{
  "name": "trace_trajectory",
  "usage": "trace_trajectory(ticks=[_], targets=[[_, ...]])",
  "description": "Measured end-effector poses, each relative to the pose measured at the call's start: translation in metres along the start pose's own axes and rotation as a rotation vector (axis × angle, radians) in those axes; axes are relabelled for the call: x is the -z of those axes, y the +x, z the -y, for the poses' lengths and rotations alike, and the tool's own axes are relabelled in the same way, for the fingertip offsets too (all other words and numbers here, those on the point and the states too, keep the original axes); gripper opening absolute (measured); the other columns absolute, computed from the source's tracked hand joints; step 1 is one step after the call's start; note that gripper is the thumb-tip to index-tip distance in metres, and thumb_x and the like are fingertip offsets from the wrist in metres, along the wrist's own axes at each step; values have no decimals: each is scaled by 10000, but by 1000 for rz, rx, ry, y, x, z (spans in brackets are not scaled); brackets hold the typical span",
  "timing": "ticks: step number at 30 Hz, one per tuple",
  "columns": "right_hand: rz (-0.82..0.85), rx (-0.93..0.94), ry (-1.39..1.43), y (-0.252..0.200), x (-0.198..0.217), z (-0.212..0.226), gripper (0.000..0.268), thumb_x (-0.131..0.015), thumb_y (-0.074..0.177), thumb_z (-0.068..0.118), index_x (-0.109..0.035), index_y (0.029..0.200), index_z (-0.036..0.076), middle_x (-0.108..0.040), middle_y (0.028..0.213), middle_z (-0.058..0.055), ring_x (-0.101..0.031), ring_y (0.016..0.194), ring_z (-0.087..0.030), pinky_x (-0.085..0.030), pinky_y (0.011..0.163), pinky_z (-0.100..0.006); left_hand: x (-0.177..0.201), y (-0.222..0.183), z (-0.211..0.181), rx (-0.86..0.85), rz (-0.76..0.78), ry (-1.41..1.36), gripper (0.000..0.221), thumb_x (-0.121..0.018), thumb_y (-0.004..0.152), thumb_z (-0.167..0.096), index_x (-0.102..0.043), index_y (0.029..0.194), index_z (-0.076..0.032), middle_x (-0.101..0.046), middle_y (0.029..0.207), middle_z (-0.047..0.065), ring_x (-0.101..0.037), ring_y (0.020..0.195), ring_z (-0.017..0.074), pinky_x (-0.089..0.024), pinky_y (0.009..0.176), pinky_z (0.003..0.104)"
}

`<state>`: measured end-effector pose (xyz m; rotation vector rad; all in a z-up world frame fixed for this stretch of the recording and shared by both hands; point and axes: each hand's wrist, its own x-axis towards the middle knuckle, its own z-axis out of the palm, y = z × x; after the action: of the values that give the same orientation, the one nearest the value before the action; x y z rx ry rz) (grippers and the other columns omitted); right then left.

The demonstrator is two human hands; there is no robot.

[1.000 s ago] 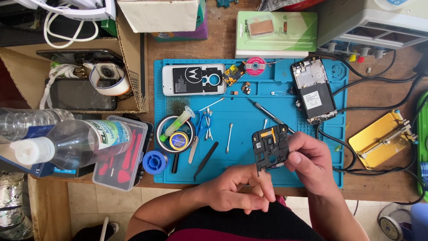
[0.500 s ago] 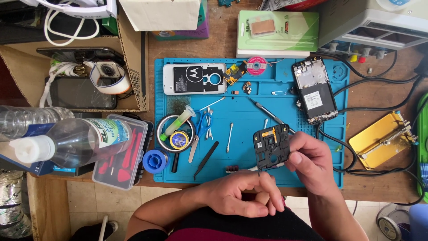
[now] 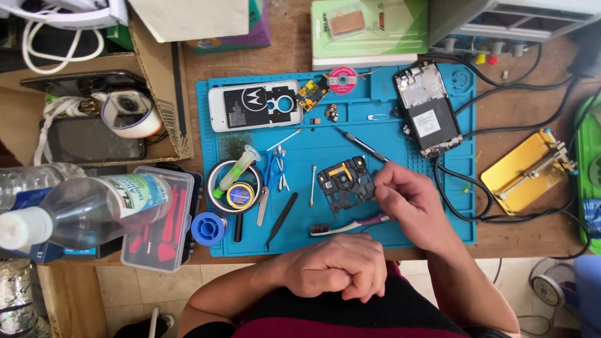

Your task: Cleaning a small circuit board component using a syringe to apply cleaning fluid, a toothbrush for scrubbing, and a cotton swab for precision cleaning.

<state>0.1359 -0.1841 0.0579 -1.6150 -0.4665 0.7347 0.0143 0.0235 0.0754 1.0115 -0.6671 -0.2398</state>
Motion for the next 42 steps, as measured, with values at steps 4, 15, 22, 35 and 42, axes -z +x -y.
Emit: trace_trajectory(ticks=[4, 15, 22, 35, 42], targets=[[-51, -23, 105, 6, 6, 1, 214, -550, 1169, 174, -566, 972, 93, -480, 600, 16, -407, 532, -78, -340, 543, -258, -3, 3, 0, 126, -11, 1, 281, -573, 1102, -394, -429, 960, -200, -688, 1024, -59, -755, 1072, 233, -486, 1045, 449], [-365, -37, 693, 8, 17, 4, 215, -541, 1220, 197, -609, 1027, 128, -401, 642, 2, -289, 454, -88, -185, 414, -230, -5, -5, 8, 99, -32, 20, 299, -637, 1178, -367, -643, 956, -166, -723, 1013, 4, -738, 1042, 223, -515, 1077, 458], [-345, 6, 721, 5, 18, 3, 183, -559, 1231, 212, -639, 1081, 144, -444, 674, -8, -321, 462, -85, -217, 418, -219, -7, -6, 10, 104, -28, 68, 285, -674, 1208, -407, -710, 1011, -203, -746, 1051, -25, -734, 1033, 191, -527, 1093, 420], [57, 524, 381, -52, 9, 88, 424, -691, 1252, 580, -659, 961, 273, -734, 964, 25, -636, 530, -74, -557, 551, -243, -8, 3, 8, 20, 1, 114, 485, -574, 1244, -439, -699, 838, -204, -708, 938, -26, -729, 988, 184, -521, 1031, 411], [253, 673, 202, -133, 43, 17, 725, -628, 621, -163, -124, 961, 232, -74, 749, 3, -77, 500, -216, -204, 515, -362, -7, 10, 3, -28, -33, 110, 477, -587, 1203, -361, -630, 780, -145, -640, 876, 22, -669, 881, 227, -513, 956, 409]])
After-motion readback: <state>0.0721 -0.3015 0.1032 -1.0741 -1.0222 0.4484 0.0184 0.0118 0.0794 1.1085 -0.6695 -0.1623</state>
